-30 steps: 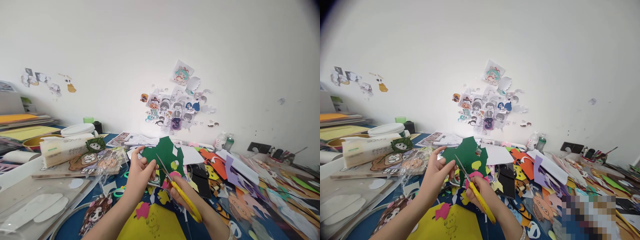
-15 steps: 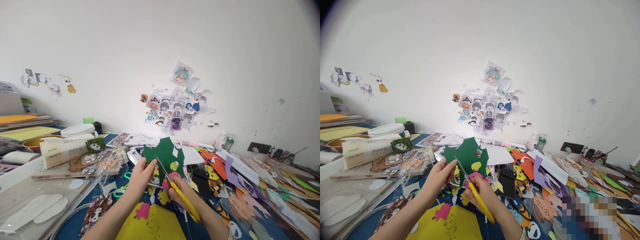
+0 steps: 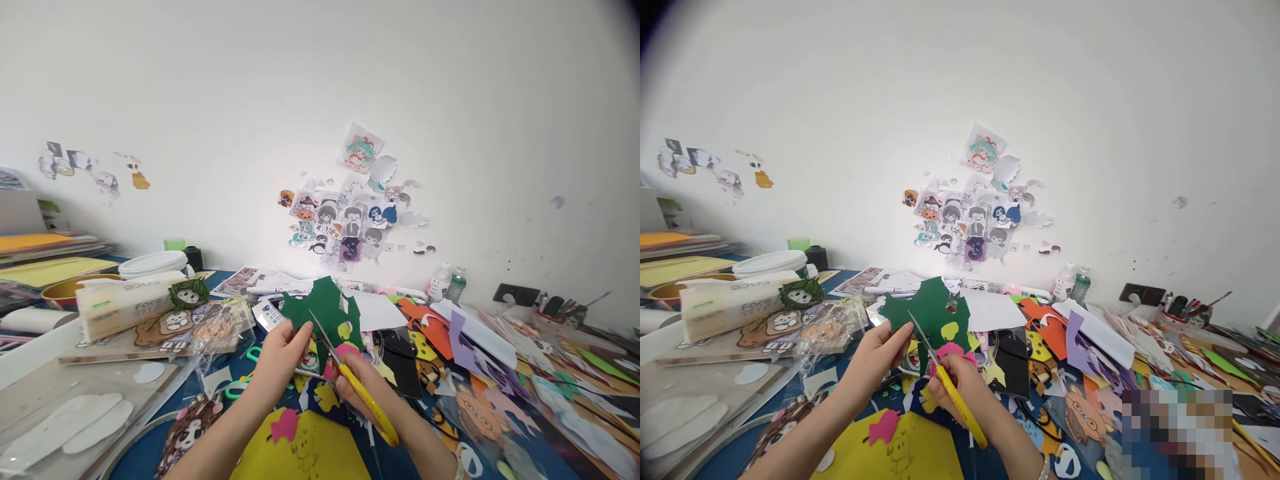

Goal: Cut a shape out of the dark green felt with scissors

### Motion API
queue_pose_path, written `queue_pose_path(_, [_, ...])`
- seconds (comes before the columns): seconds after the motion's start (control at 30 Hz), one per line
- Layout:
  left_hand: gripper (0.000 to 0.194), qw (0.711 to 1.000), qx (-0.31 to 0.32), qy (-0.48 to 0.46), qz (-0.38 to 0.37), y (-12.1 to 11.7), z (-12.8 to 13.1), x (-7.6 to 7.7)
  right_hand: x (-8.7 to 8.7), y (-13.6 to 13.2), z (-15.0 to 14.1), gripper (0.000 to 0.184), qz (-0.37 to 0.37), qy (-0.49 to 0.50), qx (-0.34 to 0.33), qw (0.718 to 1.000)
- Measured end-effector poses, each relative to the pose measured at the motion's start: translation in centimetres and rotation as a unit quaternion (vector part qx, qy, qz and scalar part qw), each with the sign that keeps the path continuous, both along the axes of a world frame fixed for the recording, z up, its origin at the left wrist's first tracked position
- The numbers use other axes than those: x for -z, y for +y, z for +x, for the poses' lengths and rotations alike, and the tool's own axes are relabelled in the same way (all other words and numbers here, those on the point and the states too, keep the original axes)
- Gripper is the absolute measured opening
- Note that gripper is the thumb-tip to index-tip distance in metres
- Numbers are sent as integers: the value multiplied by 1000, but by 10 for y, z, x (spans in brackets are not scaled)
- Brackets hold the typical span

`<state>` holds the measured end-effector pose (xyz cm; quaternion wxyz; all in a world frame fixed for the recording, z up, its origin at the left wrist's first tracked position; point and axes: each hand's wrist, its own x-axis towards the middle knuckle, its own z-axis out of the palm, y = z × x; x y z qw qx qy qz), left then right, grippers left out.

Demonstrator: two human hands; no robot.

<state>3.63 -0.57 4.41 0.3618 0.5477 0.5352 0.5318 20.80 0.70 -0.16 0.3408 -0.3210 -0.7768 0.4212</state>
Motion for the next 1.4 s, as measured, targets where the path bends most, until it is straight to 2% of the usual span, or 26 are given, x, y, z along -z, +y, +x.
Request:
queue_pose_path(0.2, [41,1000,11,18,1,-1,-1,-1,0,0,0,50,-7,2,3,1000])
queue_pose_path(0.47, [45,999,-36,30,23,3,-2,6,1,0,1,54,-9,3,-1,1000])
queue_pose_path(0.97, [48,997,-60,-39,38,1,-5,3,-6,-5,0,59,-12,12,-19,1000])
queue_pose_path(1.4, [45,997,-52,47,31,0,3,7,2,-1,1,56,-5,15,-4,1000])
